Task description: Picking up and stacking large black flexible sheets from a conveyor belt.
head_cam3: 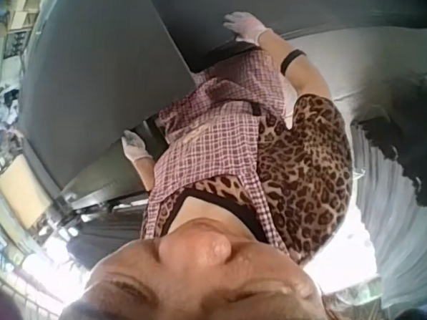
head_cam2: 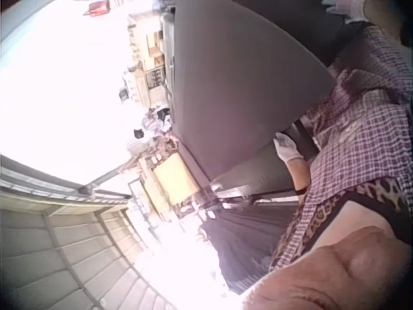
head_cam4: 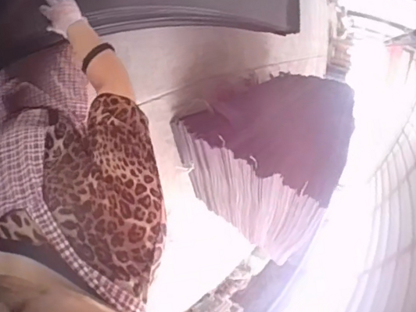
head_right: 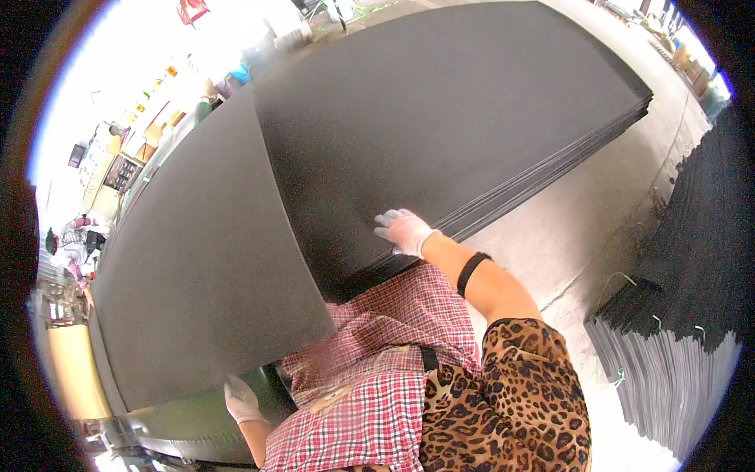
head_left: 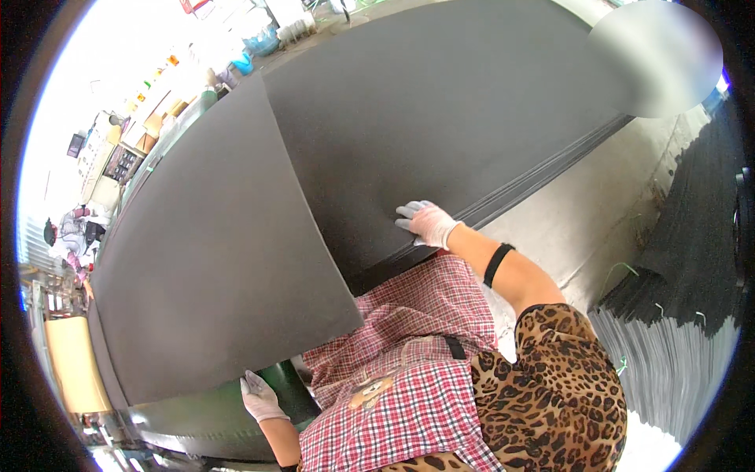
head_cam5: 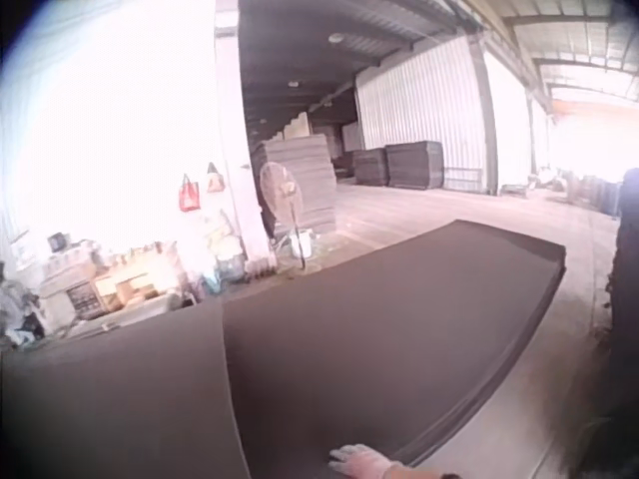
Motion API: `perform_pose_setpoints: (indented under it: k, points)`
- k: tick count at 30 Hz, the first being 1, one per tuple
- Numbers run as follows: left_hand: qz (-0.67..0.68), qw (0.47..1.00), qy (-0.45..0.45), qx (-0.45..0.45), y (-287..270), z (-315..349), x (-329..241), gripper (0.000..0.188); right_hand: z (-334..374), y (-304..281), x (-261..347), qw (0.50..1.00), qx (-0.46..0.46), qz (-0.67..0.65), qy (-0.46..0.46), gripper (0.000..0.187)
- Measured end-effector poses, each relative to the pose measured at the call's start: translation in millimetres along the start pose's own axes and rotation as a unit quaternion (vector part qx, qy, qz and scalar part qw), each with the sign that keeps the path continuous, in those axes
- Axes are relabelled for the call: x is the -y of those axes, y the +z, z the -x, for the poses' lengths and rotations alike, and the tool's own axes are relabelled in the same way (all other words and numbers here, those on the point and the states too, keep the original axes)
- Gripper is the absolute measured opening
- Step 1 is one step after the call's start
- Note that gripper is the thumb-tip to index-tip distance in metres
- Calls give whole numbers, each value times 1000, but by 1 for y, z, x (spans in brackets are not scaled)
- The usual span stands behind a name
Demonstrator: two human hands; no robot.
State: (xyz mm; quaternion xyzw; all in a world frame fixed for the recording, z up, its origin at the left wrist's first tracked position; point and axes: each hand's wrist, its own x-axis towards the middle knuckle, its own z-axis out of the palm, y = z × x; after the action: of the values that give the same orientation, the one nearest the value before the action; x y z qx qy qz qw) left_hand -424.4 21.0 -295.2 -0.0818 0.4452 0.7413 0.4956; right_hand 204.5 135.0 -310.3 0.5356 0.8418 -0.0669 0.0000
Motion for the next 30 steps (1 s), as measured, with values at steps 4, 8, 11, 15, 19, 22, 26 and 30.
perform_pose_setpoints:
  k: [4, 8, 11, 15, 19, 22, 26, 30]
  points:
    - [-81, 987, 133, -25, 35, 67, 2, 43, -9, -16, -12, 997, 13, 19, -77, 48]
    - [-273, 925, 207, 162, 83, 102, 20, 40, -24, -54, -27, 996, 85, 17, 10, 26]
    - [-510, 797, 232, 226, 181, 169, 74, 39, -21, -175, -56, 943, -326, -5, 63, 19]
    - [-421, 782, -5, 460, 248, 178, 155, 64, -5, -240, -46, 801, -594, -22, 66, 18]
    - [-251, 841, -39, 477, 229, 114, 233, 89, 25, -103, 21, 939, -325, -112, 29, 30]
    - [-297, 894, -200, 268, 268, 130, 236, 57, 87, -36, 40, 897, -137, -396, 141, 35]
    - [-392, 886, -90, 231, 254, 117, 250, 39, 129, 51, -47, 277, -218, -850, 393, 53]
    - [-395, 851, -43, 342, 280, 169, 234, 28, 133, 55, -134, 495, -349, -718, 342, 47]
